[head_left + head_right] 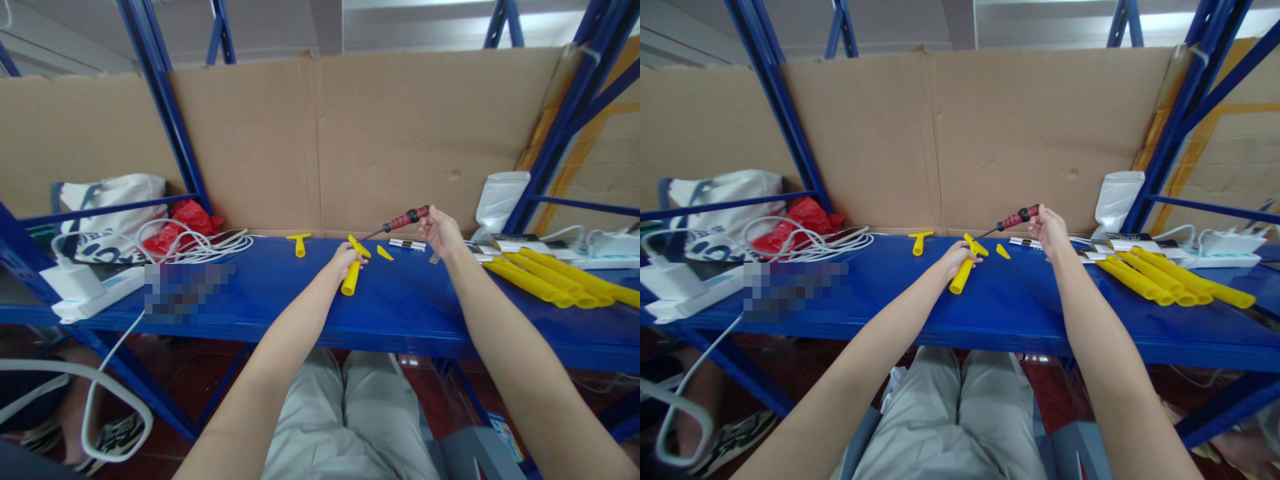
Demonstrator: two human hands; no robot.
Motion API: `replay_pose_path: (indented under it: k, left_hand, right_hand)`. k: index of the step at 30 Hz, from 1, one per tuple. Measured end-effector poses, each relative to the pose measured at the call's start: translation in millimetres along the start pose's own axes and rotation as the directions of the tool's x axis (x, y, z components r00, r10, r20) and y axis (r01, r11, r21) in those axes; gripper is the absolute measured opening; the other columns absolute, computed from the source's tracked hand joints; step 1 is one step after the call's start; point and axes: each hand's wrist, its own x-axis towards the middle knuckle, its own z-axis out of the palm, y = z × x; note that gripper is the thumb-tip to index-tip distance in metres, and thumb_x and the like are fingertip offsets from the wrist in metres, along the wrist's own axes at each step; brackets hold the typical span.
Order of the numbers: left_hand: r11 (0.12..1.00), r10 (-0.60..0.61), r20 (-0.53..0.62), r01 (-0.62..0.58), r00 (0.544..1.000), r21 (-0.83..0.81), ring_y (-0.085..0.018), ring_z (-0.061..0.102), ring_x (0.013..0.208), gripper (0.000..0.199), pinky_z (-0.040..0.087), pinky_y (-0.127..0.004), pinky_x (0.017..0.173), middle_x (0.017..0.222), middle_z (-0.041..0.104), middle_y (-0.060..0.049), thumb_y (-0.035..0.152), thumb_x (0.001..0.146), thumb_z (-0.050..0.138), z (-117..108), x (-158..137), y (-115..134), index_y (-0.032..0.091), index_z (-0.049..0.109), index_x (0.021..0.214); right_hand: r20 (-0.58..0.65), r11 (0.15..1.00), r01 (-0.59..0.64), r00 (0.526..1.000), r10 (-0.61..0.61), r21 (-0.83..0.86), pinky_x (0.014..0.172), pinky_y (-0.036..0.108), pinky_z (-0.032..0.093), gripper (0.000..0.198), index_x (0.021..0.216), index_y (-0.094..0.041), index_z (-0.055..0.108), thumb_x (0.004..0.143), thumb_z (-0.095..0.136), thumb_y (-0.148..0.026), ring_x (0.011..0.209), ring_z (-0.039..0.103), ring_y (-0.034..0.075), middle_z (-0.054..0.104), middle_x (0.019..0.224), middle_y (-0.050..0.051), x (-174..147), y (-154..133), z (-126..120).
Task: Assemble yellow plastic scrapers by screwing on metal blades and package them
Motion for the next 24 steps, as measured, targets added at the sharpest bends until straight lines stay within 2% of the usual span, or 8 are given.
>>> replay_pose_path:
  k: [2,5,11,15,18,21,24]
  left_hand:
    - [1.000,-0.002,0.001,0.002,1.000,-0.002,-0.016,0.069,0.066,0.069,0.044,-0.018,0.045,0.109,0.067,-0.013,-0.011,0.067,0.052,-0.3,0.0,0.1,0.018,0.041,0.129]
    - [1.000,-0.004,-0.005,0.004,1.000,0.003,-0.017,0.069,0.068,0.068,0.044,-0.018,0.045,0.110,0.066,-0.013,-0.009,0.068,0.052,-0.4,0.9,-0.2,0.018,0.041,0.129]
    - [1.000,-0.009,-0.012,0.009,1.000,0.011,-0.018,0.070,0.068,0.069,0.043,-0.018,0.044,0.114,0.065,-0.016,-0.010,0.069,0.049,-0.2,0.6,0.1,0.016,0.039,0.131]
    - [1.000,-0.004,-0.001,0.004,1.000,0.007,-0.017,0.070,0.067,0.068,0.043,-0.018,0.044,0.112,0.066,-0.016,-0.011,0.069,0.048,-0.4,-0.7,0.7,0.016,0.039,0.131]
    - [1.000,-0.004,0.003,0.004,1.000,0.005,-0.016,0.070,0.066,0.068,0.044,-0.018,0.045,0.108,0.068,-0.013,-0.010,0.069,0.049,-0.6,-0.6,0.5,0.017,0.040,0.130]
    - [1.000,-0.007,0.001,0.007,1.000,0.004,-0.017,0.070,0.066,0.066,0.044,-0.018,0.045,0.107,0.068,-0.013,-0.009,0.070,0.051,-0.7,0.0,0.0,0.018,0.040,0.130]
    - [1.000,-0.001,0.003,0.001,1.000,0.010,-0.017,0.070,0.068,0.065,0.044,-0.017,0.045,0.108,0.067,-0.014,-0.008,0.071,0.051,-0.6,0.8,-0.7,0.018,0.040,0.129]
  right_hand:
    - [0.022,1.000,0.005,1.000,-0.005,-0.003,0.040,0.016,0.037,0.030,0.070,-0.020,0.045,0.080,0.067,-0.038,0.043,0.048,0.006,0.052,0.053,-0.006,-1.4,-0.6,1.0]
    - [0.038,1.000,0.006,0.999,-0.006,-0.016,0.039,0.017,0.036,0.031,0.072,-0.022,0.044,0.077,0.070,-0.039,0.042,0.046,0.006,0.050,0.053,-0.007,-1.5,0.4,1.4]
    - [0.000,1.000,-0.010,1.000,0.010,0.003,0.035,0.017,0.034,0.042,0.068,-0.021,0.041,0.067,0.076,-0.044,0.039,0.042,0.006,0.044,0.048,-0.009,1.8,2.6,1.3]
    - [-0.059,0.999,-0.026,0.998,0.024,-0.029,0.034,0.018,0.033,0.038,0.068,-0.021,0.043,0.069,0.074,-0.043,0.035,0.039,0.007,0.039,0.040,-0.010,2.6,3.5,0.7]
    - [-0.056,0.999,-0.015,0.998,0.013,-0.044,0.034,0.017,0.033,0.033,0.072,-0.021,0.049,0.072,0.072,-0.045,0.033,0.036,0.006,0.035,0.038,-0.010,1.4,3.4,0.0]
    - [-0.016,0.999,-0.020,1.000,0.019,-0.027,0.036,0.016,0.034,0.027,0.077,-0.020,0.053,0.077,0.068,-0.043,0.037,0.042,0.007,0.044,0.043,-0.008,-0.5,1.7,0.1]
    - [-0.015,0.999,-0.034,0.999,0.034,-0.006,0.038,0.017,0.037,0.020,0.075,-0.020,0.051,0.083,0.062,-0.036,0.042,0.048,0.007,0.052,0.051,-0.005,-1.3,0.4,0.1]
